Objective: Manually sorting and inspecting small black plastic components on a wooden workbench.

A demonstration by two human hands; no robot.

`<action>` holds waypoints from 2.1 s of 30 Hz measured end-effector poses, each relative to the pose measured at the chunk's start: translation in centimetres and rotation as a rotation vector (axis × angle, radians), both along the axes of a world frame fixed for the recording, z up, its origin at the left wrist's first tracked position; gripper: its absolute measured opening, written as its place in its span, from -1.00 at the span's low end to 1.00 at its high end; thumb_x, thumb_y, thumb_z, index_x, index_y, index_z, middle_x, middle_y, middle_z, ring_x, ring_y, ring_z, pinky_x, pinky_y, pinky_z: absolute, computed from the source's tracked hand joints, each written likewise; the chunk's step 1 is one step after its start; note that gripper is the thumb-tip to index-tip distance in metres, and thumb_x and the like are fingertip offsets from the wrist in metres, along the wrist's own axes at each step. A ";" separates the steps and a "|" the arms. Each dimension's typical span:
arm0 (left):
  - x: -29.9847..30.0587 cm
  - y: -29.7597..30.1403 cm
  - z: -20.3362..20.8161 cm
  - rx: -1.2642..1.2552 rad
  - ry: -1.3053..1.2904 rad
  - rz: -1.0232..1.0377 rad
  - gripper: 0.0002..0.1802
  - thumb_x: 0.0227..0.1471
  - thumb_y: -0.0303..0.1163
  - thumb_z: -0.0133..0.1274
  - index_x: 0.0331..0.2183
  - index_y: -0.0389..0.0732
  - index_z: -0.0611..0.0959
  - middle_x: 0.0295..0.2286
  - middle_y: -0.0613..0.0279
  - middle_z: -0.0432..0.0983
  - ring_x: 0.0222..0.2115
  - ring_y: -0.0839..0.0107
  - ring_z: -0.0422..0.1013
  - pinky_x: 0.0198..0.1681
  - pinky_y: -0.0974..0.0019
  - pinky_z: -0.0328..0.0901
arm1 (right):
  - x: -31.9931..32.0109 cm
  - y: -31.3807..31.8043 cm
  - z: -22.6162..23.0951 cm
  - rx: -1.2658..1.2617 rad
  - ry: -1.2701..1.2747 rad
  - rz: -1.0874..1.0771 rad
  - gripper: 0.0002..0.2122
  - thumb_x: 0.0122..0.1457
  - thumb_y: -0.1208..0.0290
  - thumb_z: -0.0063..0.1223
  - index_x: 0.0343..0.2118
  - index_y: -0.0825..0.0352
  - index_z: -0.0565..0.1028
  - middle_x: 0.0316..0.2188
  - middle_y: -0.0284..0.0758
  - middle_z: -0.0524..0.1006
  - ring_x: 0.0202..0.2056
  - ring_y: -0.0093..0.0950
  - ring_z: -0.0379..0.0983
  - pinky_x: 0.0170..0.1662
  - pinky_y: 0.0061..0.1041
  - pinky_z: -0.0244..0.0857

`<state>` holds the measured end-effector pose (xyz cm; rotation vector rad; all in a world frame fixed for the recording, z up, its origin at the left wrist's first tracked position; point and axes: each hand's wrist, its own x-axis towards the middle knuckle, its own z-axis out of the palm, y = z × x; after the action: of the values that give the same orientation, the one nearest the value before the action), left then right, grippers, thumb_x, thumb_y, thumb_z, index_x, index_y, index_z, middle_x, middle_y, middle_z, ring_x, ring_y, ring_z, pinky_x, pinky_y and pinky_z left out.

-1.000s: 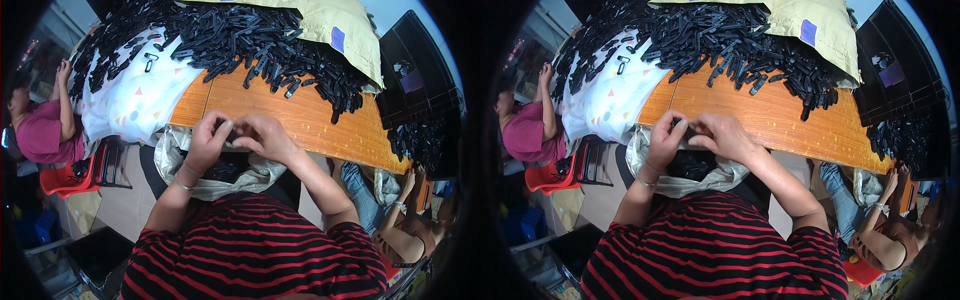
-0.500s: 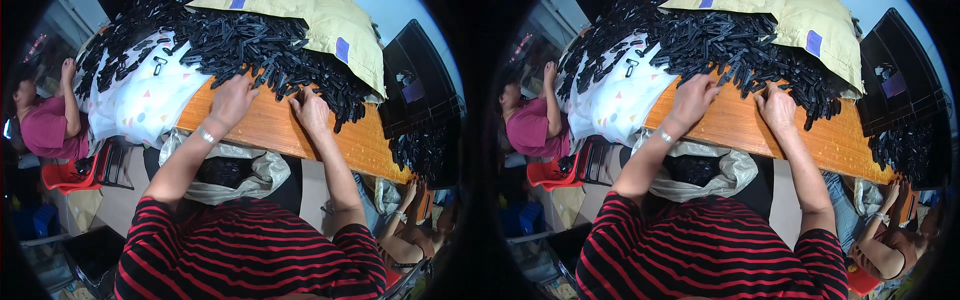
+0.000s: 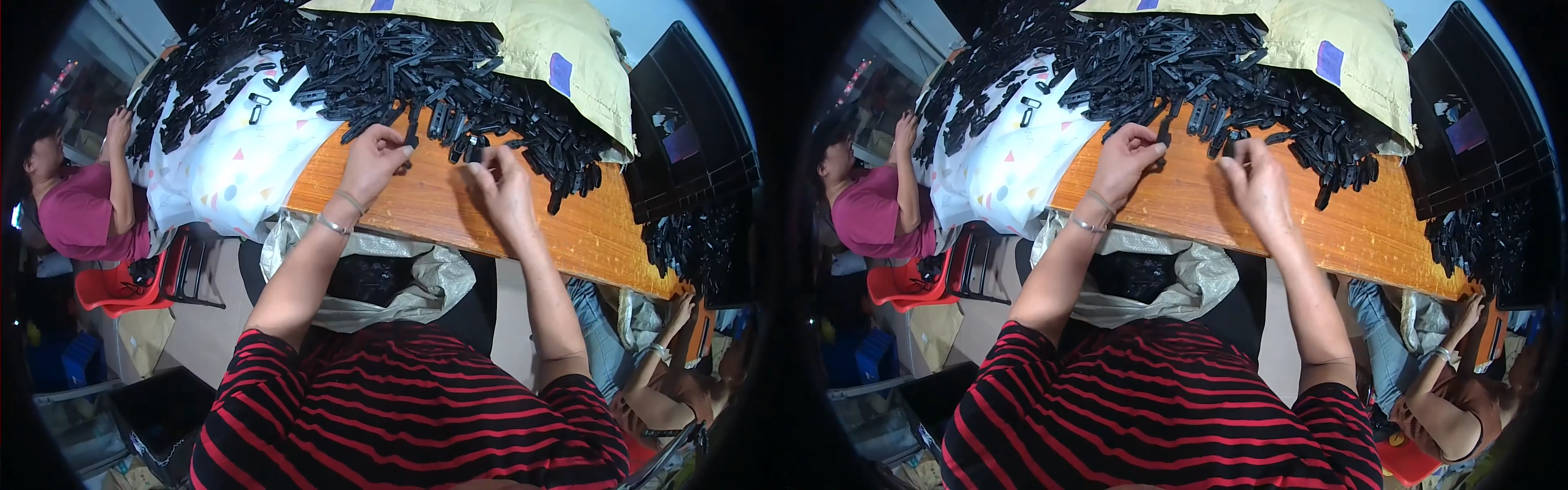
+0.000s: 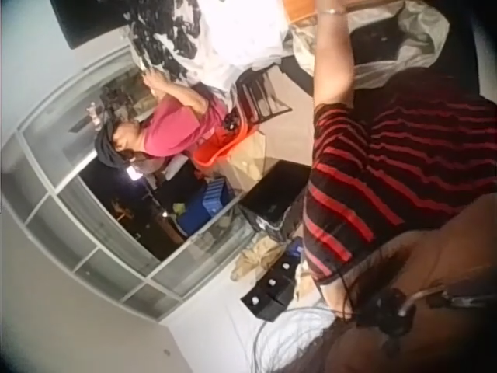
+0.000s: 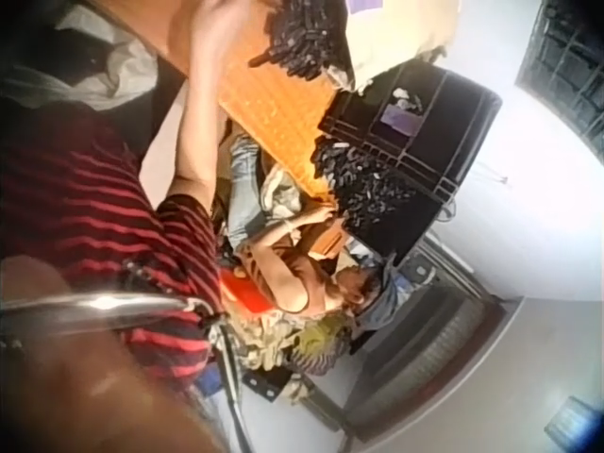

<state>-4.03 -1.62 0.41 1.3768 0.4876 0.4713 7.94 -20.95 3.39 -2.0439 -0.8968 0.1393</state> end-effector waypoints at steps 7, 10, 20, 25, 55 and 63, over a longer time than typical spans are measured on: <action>-1.9 -2.4 2.3 -0.197 -0.160 -0.093 -0.58 0.03 -0.58 0.10 -0.04 -0.30 0.42 -0.29 0.23 0.50 -0.36 0.57 0.49 -0.34 0.57 0.42 | -3.6 3.0 0.2 0.317 0.116 0.169 -0.85 0.15 0.58 0.09 -0.21 0.46 0.50 -0.42 -0.37 0.47 -0.45 -0.66 0.46 -0.36 -0.66 0.37; -1.8 -2.7 2.8 -0.113 -0.188 -0.095 -0.55 -0.04 -0.66 0.08 -0.06 -0.33 0.39 -0.30 0.22 0.49 -0.44 0.57 0.48 -0.42 0.56 0.38 | -4.0 3.5 0.4 0.299 0.030 0.180 -0.85 0.13 0.60 0.11 -0.22 0.46 0.52 -0.39 -0.36 0.47 -0.45 -0.64 0.48 -0.37 -0.65 0.38; -1.6 -3.7 2.4 0.292 -0.162 0.046 -0.63 -0.04 -0.70 0.03 -0.14 -0.33 0.37 -0.27 0.13 0.51 -0.36 0.54 0.50 -0.38 0.53 0.40 | -4.8 4.0 0.7 0.242 -0.074 0.166 -0.87 0.06 0.63 0.17 -0.29 0.45 0.54 -0.44 -0.35 0.48 -0.48 -0.63 0.48 -0.40 -0.66 0.35; -2.3 -3.3 3.0 -0.009 -0.240 -0.075 -0.59 0.03 -0.70 -0.02 -0.05 -0.32 0.36 -0.21 0.13 0.49 -0.31 0.51 0.51 -0.32 0.49 0.42 | -4.3 3.8 0.5 0.259 -0.010 0.139 -0.85 0.03 0.63 0.20 -0.30 0.43 0.55 -0.45 -0.36 0.47 -0.50 -0.64 0.44 -0.42 -0.67 0.33; -4.6 -5.6 3.5 0.301 -0.279 0.153 -0.70 0.03 -0.60 0.10 -0.15 -0.32 0.45 -0.38 0.19 0.54 -0.35 0.50 0.50 -0.28 0.43 0.39 | -6.2 4.4 -1.4 0.407 0.036 0.265 -0.67 -0.07 0.58 0.26 -0.20 0.41 0.44 -0.40 -0.20 0.54 -0.41 -0.39 0.57 -0.38 -0.49 0.46; -10.3 -3.9 2.0 0.299 0.006 -0.023 -0.92 0.11 -0.52 0.02 -0.31 -0.31 0.52 -0.51 0.26 0.52 -0.43 0.52 0.47 -0.40 0.45 0.34 | -7.1 2.3 -1.2 0.091 0.179 0.639 -0.75 -0.04 0.33 0.33 -0.37 0.32 0.53 -0.53 -0.28 0.51 -0.50 -0.41 0.49 -0.41 -0.47 0.35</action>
<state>-14.34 -5.53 2.43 1.6692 0.4175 0.5369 0.81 -18.63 2.16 -1.5694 -1.3818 0.6050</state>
